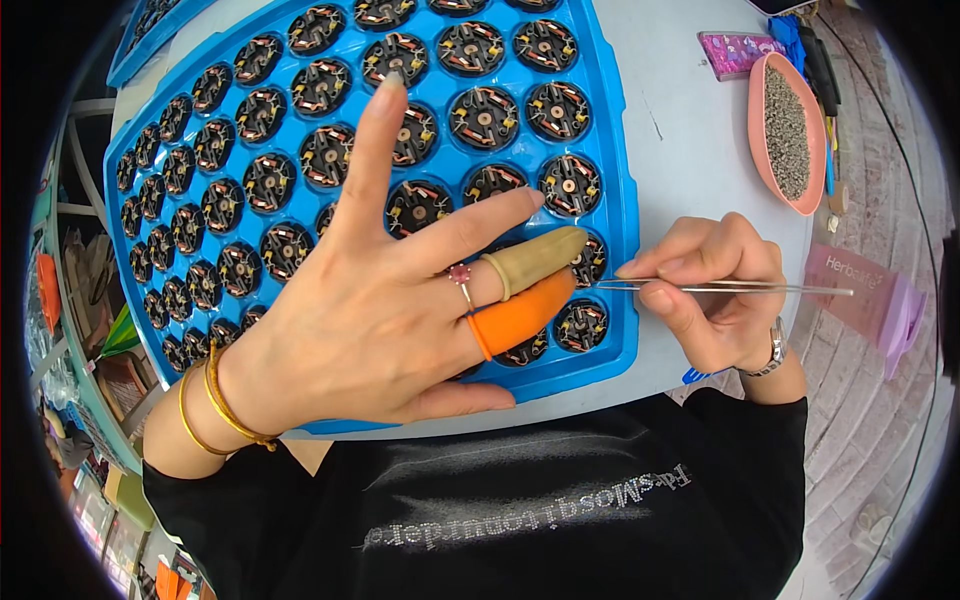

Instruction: The person assembles small electronic components by picking them from a storage box with tweezers and placing them into a blue grid tray.

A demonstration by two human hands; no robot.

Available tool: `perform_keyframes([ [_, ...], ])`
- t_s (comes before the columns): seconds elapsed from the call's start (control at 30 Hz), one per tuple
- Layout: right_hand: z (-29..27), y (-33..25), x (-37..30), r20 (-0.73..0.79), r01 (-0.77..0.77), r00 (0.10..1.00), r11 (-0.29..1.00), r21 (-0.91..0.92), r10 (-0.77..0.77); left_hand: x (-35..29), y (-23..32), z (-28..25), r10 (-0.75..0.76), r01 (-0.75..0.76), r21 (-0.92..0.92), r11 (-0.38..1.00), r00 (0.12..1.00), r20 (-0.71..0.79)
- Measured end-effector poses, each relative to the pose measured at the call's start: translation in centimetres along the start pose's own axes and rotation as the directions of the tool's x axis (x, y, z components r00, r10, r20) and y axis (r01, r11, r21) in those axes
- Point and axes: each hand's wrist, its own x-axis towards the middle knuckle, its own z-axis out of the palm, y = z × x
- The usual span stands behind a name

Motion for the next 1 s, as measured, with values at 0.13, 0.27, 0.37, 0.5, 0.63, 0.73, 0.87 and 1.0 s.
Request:
perform_keyframes([
  [0.13, -0.3, -0.1, 0.0, 0.115, 0.065, 0.992, 0.986, -0.153, -0.048, -0.1, 0.0, -0.1, 0.0, 0.0, 0.011, 1.0, 1.0, 0.006],
  [0.27, -0.4, -0.1, 0.5, 0.252, 0.277, 0.945, 0.917, -0.288, -0.206, 0.1, 0.0, -0.2, 0.004, -0.004, 0.0, 1.0, 1.0, 0.011],
  [0.37, -0.6, -0.5, 0.1, 0.21, 0.231, 0.96, 0.947, -0.225, -0.184, 0.0, 0.3, -0.6, -0.006, 0.006, 0.004, 1.0, 1.0, 0.006],
  [0.5, -1.3, -0.1, 0.3, 0.138, 0.123, 0.984, 0.991, -0.044, -0.116, 0.3, 0.2, -0.2, -0.027, 0.024, -0.051, 0.998, 0.999, -0.046],
  [0.63, -2.0, -1.8, 1.8, -0.013, -0.023, 1.0, 0.999, 0.023, 0.023, -0.1, 0.5, -1.7, -0.018, 0.011, -0.076, 0.997, 0.996, -0.092],
  [0.73, -2.8, -1.6, 3.1, 0.013, 0.031, 0.999, 0.98, -0.196, -0.029, -0.2, 0.1, -2.9, -0.019, 0.013, -0.046, 0.999, 0.993, -0.12],
  [0.87, -1.7, -0.9, 4.1, 0.084, 0.098, 0.993, 0.966, -0.237, -0.08, 0.6, -1.3, -2.5, -0.029, 0.03, 0.003, 1.0, 0.987, -0.155],
  [1.0, -1.3, -0.2, 4.0, 0.08, 0.137, 0.989, 0.962, -0.235, -0.121, 1.2, -2.0, -1.6, -0.009, 0.011, 0.015, 1.0, 0.993, -0.12],
])
